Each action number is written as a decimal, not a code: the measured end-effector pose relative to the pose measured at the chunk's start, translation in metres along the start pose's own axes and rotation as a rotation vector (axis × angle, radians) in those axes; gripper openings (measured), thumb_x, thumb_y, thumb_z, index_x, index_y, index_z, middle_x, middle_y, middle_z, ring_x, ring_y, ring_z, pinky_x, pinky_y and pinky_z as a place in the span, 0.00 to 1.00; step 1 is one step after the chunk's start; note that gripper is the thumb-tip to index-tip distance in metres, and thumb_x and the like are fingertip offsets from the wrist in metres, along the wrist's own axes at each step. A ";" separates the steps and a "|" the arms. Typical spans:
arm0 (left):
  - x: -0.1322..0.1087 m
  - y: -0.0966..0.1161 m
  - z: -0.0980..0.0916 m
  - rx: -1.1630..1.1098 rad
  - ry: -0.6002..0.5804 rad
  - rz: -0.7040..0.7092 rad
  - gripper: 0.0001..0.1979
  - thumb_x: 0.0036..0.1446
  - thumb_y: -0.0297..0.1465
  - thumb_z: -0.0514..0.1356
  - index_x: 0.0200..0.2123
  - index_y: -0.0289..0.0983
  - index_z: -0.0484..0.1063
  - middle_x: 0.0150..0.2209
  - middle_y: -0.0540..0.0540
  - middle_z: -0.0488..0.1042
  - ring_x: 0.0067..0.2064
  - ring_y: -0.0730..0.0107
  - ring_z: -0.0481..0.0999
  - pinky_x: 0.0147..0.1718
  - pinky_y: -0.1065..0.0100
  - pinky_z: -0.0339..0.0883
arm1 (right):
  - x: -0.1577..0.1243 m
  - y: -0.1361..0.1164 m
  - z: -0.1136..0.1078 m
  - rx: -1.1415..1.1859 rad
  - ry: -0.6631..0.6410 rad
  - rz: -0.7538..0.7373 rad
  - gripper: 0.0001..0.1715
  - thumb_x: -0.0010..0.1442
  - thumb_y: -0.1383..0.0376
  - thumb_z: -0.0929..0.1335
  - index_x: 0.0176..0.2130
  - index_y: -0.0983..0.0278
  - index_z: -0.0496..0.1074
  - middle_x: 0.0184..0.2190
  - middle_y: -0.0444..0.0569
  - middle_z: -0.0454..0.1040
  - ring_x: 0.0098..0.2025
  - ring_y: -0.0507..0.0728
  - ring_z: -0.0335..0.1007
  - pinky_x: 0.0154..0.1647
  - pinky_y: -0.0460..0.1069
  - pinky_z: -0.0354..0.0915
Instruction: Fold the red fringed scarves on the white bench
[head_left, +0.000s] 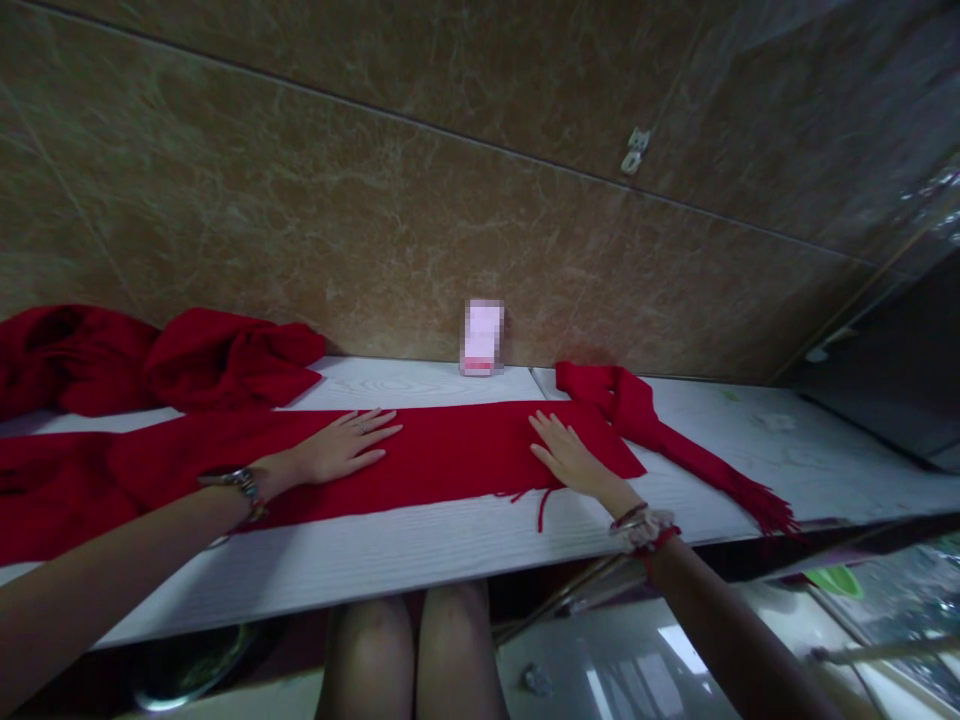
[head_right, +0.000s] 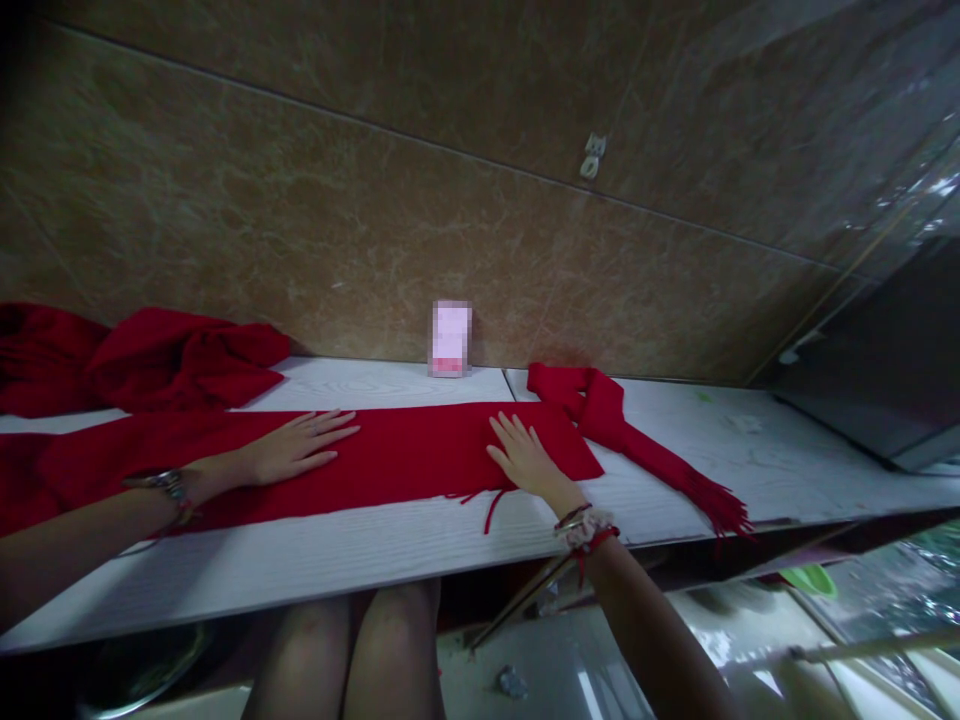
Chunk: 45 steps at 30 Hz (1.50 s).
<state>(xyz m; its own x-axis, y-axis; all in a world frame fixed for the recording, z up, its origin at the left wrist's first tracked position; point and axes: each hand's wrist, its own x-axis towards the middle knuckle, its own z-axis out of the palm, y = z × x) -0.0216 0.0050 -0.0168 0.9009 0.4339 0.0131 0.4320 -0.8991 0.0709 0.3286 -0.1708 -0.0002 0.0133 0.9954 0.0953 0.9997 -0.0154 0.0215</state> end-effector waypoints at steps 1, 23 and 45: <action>-0.001 0.000 -0.001 -0.003 0.000 0.001 0.26 0.62 0.43 0.40 0.60 0.42 0.50 0.62 0.46 0.47 0.62 0.64 0.46 0.57 0.61 0.41 | -0.003 -0.005 0.001 -0.007 -0.015 -0.023 0.29 0.63 0.61 0.51 0.61 0.64 0.47 0.62 0.53 0.47 0.63 0.59 0.39 0.58 0.61 0.46; 0.015 -0.051 -0.040 -0.145 -0.043 -0.143 0.15 0.52 0.34 0.55 0.42 0.35 0.71 0.43 0.41 0.73 0.44 0.64 0.69 0.44 0.69 0.59 | 0.031 -0.203 -0.032 0.046 0.037 -0.656 0.13 0.56 0.66 0.64 0.42 0.69 0.69 0.41 0.56 0.73 0.43 0.58 0.68 0.42 0.52 0.66; 0.045 -0.048 -0.058 -0.642 -0.060 -0.198 0.16 0.49 0.43 0.53 0.27 0.34 0.69 0.24 0.51 0.69 0.28 0.74 0.64 0.27 0.74 0.57 | 0.028 -0.209 -0.035 -0.146 0.318 -0.686 0.08 0.58 0.74 0.60 0.36 0.68 0.67 0.29 0.51 0.69 0.30 0.55 0.66 0.26 0.49 0.60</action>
<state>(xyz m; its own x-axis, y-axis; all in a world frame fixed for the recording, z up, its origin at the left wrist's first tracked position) -0.0044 0.0714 0.0385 0.8163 0.5660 -0.1155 0.4949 -0.5822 0.6450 0.1190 -0.1427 0.0330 -0.6378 0.7119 0.2941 0.7683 0.5609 0.3084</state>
